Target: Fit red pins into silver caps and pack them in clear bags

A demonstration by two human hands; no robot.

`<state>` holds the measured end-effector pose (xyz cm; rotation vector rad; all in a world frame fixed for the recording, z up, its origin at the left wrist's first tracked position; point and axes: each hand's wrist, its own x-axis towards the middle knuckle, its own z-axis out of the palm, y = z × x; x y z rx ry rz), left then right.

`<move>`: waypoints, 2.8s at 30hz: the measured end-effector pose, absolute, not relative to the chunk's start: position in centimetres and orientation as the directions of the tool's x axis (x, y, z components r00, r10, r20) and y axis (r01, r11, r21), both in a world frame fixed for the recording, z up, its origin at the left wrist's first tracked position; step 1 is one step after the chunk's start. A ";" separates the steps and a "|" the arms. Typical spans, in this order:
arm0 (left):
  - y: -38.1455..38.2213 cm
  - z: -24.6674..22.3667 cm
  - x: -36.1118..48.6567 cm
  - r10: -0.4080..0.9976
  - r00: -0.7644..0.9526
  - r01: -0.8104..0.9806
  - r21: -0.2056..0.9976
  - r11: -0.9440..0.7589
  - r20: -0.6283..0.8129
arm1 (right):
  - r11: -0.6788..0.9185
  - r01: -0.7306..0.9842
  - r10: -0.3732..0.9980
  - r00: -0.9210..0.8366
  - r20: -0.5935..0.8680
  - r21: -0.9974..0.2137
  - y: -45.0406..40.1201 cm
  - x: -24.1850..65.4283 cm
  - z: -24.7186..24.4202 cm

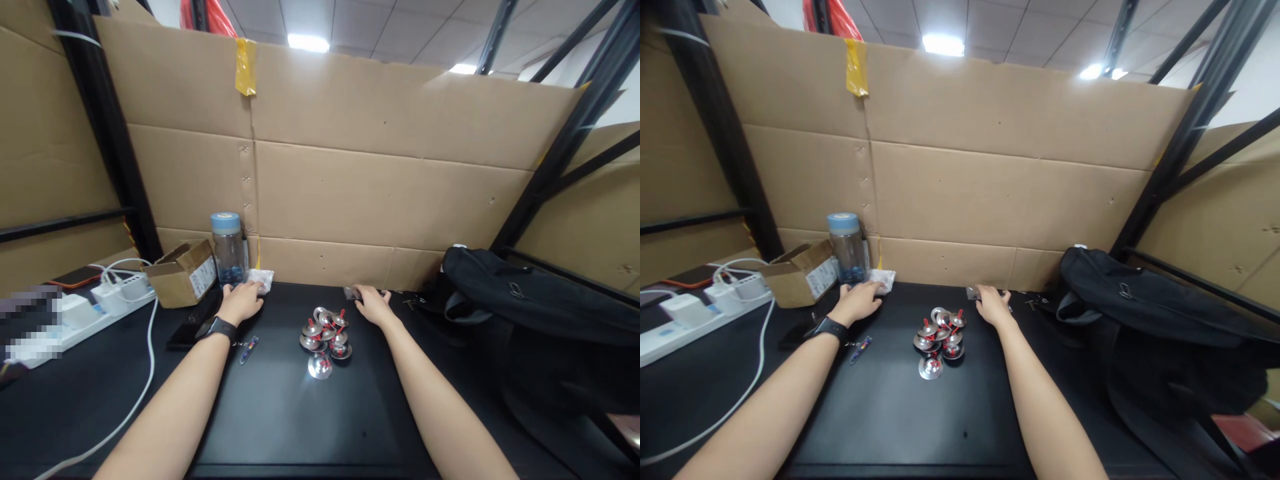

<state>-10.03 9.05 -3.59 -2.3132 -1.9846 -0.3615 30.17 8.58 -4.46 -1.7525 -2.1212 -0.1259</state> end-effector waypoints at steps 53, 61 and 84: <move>2.6 -2.3 2.0 0.855 0.422 0.013 0.940 -0.340 0.303 | 0.547 0.214 0.837 -0.117 0.535 -0.809 1.9 23.3 1.6; 2.2 -1.9 2.5 0.910 0.249 -0.021 0.941 -0.338 0.332 | 0.463 0.158 0.877 -0.222 0.426 -0.872 2.5 24.0 1.4; 0.8 -0.5 2.0 0.809 0.294 0.382 0.713 -0.588 0.510 | 0.536 0.200 0.844 -0.103 0.527 -0.820 2.2 24.5 2.3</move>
